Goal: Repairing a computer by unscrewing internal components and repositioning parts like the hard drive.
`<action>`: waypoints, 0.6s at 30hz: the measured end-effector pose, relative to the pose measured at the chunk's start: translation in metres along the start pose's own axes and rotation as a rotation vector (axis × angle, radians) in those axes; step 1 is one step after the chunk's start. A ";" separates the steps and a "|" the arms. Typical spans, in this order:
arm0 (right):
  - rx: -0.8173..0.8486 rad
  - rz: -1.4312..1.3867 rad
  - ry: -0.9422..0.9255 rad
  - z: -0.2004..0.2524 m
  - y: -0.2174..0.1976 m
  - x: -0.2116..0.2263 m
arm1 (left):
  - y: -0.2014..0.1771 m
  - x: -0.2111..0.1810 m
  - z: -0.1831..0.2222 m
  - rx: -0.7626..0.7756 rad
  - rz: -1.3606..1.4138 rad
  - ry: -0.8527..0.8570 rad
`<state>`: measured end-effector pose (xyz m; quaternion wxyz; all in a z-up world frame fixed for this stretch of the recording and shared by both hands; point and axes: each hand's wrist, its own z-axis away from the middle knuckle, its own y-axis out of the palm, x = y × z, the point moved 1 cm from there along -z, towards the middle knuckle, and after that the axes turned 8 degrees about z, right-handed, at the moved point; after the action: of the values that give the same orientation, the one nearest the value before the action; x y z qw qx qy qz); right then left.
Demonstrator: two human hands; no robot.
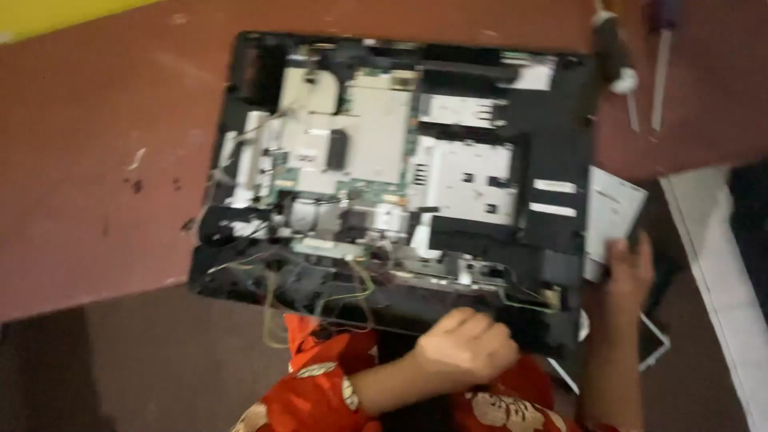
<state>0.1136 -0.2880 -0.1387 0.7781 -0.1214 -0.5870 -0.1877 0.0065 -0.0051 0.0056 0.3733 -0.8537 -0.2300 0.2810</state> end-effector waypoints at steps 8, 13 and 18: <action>-0.102 0.862 -0.422 -0.005 -0.052 -0.019 | 0.001 0.000 0.014 -0.065 0.119 -0.025; -0.061 0.817 -0.474 0.005 -0.061 -0.023 | 0.014 0.002 0.023 -0.139 0.246 -0.019; -0.109 0.589 -0.436 -0.007 -0.074 -0.038 | 0.013 0.003 0.027 -0.123 0.264 -0.016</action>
<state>0.0786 -0.3525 -0.1793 0.6479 -0.3638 -0.6679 0.0436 -0.0061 0.0024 -0.0203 0.2781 -0.8955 -0.1354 0.3201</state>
